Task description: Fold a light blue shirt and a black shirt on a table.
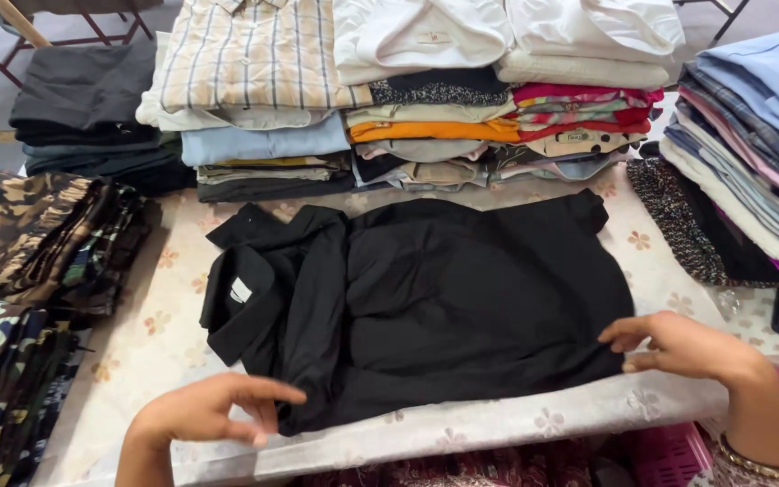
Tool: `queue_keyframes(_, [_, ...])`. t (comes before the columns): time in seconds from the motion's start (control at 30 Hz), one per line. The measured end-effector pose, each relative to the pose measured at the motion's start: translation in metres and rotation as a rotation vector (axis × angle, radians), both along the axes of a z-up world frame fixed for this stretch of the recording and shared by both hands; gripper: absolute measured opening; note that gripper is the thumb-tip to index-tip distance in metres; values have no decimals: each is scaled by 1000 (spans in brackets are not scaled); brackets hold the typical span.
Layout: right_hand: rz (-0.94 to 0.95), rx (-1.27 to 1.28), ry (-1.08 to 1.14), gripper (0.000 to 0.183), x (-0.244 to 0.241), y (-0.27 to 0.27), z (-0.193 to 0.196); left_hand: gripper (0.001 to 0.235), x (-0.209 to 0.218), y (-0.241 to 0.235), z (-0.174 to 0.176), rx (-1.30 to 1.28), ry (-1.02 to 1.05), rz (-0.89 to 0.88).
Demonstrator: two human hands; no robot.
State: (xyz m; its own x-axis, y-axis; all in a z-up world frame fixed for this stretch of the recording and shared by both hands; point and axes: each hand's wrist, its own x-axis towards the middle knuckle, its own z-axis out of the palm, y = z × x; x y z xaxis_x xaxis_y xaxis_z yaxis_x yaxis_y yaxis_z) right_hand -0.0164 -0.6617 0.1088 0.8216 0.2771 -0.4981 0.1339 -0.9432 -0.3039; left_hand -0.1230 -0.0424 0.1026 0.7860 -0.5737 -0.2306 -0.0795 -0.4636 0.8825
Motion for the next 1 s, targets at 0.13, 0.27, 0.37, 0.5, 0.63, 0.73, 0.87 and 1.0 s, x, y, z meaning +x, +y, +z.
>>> queue_keyframes(0.13, [-16, 304, -237, 47, 23, 13, 3, 46, 32, 6, -13, 3, -48, 257])
queue_keyframes(0.27, [122, 309, -858, 52, 72, 50, -21, 76, 88, -45, -14, 243, -359, 663])
queue_keyframes(0.37, [-17, 247, -940, 67, 100, 68, -54, 102, 91, -101, 5, 477, -316, 653])
queue_keyframes(0.5, [-136, 290, -889, 54, 118, 41, -94, 74, 82, -88, -28, 265, -737, 536])
queue_keyframes(0.63, [-134, 352, -834, 34, 63, 14, -56, 56, 30, -61, 12, 31, -574, 261])
queue_keyframes(0.73, [-114, 183, -545, 30, 30, 3, -13, 51, 8, -40, 23, 50, -284, 11])
queue_keyframes(0.87, [-18, 34, -376, 44, 38, 16, 10, 44, 17, -29, 36, 222, -54, 33])
queue_keyframes(1.0, [97, 302, -775, 27, 108, 48, -20, 31, 89, -36, 19, -34, -361, 270])
